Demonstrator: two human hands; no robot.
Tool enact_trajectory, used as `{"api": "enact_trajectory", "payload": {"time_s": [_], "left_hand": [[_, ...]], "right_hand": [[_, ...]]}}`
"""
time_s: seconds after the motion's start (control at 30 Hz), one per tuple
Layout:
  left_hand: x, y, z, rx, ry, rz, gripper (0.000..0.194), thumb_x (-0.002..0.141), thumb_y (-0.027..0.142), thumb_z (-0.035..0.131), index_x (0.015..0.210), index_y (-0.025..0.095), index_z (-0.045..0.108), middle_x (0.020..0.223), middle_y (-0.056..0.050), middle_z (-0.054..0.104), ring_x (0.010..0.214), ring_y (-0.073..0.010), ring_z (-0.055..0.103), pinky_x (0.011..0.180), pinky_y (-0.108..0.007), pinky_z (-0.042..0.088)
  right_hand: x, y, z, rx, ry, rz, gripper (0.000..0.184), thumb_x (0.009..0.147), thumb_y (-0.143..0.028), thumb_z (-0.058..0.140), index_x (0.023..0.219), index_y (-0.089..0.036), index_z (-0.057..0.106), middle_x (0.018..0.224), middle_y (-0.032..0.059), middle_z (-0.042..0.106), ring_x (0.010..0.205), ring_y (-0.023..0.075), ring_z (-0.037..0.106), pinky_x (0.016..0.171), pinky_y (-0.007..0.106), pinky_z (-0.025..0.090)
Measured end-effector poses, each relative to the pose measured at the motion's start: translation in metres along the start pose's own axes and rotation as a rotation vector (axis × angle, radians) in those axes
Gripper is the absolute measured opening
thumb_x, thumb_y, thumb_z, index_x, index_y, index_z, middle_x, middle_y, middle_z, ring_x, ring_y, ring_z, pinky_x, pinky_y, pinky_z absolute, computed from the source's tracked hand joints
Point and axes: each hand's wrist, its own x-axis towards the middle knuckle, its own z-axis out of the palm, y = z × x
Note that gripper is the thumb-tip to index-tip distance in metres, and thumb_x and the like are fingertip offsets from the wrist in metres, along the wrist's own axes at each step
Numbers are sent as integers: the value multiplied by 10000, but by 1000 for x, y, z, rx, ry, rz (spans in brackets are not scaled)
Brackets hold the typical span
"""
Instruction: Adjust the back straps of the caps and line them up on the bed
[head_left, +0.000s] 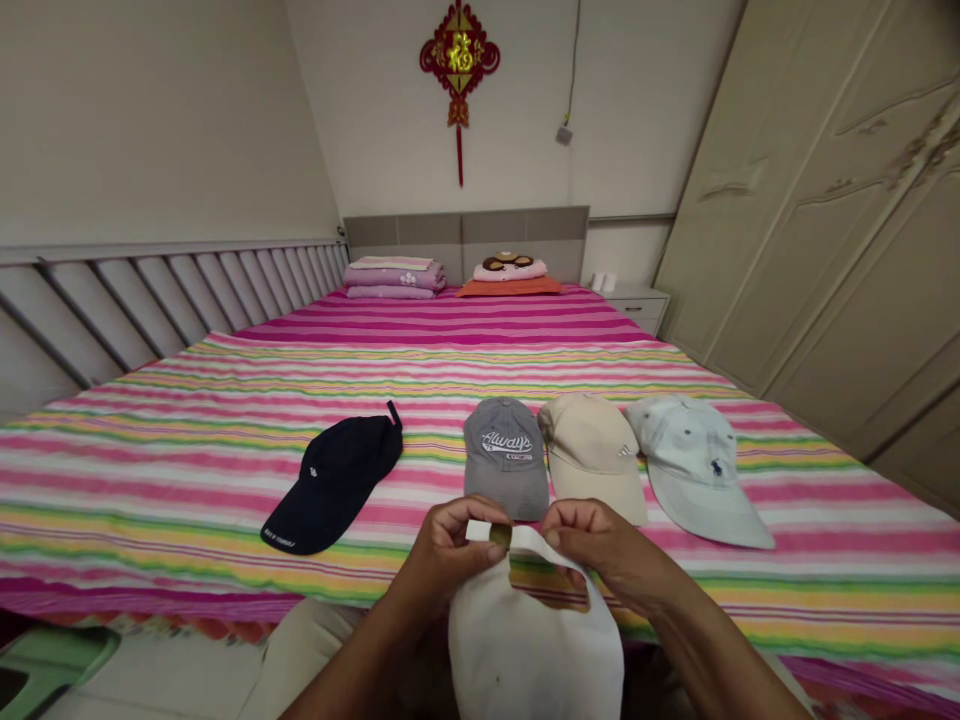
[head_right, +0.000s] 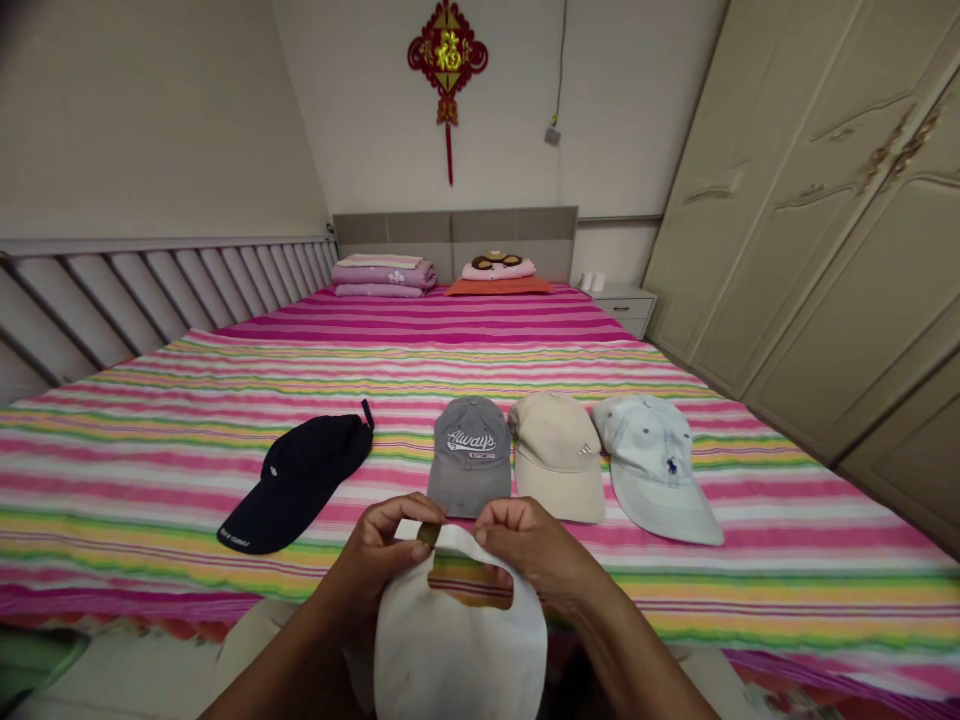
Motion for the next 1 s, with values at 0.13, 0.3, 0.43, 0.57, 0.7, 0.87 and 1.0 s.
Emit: {"api": "enact_trajectory", "payload": {"time_s": [0.13, 0.3, 0.43, 0.57, 0.7, 0.87, 1.0], "left_hand": [[0, 0, 0, -12, 32, -21, 226, 544, 226, 739, 754, 175, 674, 825, -43, 585, 764, -160, 543, 651, -246, 421], [-2, 1, 2, 54, 1, 4, 223, 555, 231, 732, 762, 172, 672, 827, -44, 571, 784, -160, 536, 641, -231, 417], [-2, 0, 3, 116, -11, 19, 217, 575, 240, 720, 769, 164, 661, 816, -50, 571, 751, -153, 532, 569, -206, 395], [-2, -1, 2, 156, -36, 81, 201, 582, 220, 715, 767, 163, 660, 799, -49, 589, 763, -162, 539, 651, -246, 403], [-2, -2, 0, 158, -48, 98, 225, 558, 196, 734, 772, 172, 671, 814, -48, 603, 781, -172, 547, 708, -278, 403], [-2, -4, -1, 151, -37, 98, 226, 542, 193, 746, 761, 188, 687, 821, -47, 615, 808, -184, 558, 756, -304, 399], [-4, -6, -4, 172, -58, 114, 244, 529, 183, 756, 767, 183, 696, 828, -57, 617, 834, -197, 557, 773, -315, 400]], "right_hand": [[0, -5, 2, -102, 48, -26, 293, 601, -396, 677, 584, -142, 532, 441, -69, 420, 378, 36, 290, 383, 184, 212], [2, -4, 7, -135, 49, -36, 273, 606, -372, 669, 578, -137, 534, 435, -77, 392, 389, 31, 249, 385, 192, 157], [4, -2, 12, -110, 31, -39, 266, 612, -361, 663, 566, -152, 505, 422, -78, 399, 375, 33, 258, 373, 196, 155], [6, -3, 16, -121, 19, -32, 262, 607, -351, 659, 550, -157, 492, 393, -81, 394, 354, 31, 257, 359, 200, 137], [6, -4, 18, -105, 2, -15, 231, 617, -317, 634, 542, -164, 477, 373, -86, 378, 335, 26, 237, 347, 197, 113], [10, 0, 21, -78, -29, 5, 181, 633, -270, 578, 539, -176, 455, 359, -97, 352, 314, 23, 212, 331, 190, 107], [11, 1, 22, -105, -33, -6, 177, 643, -265, 561, 546, -179, 441, 372, -109, 316, 315, 19, 192, 330, 185, 108]]}}
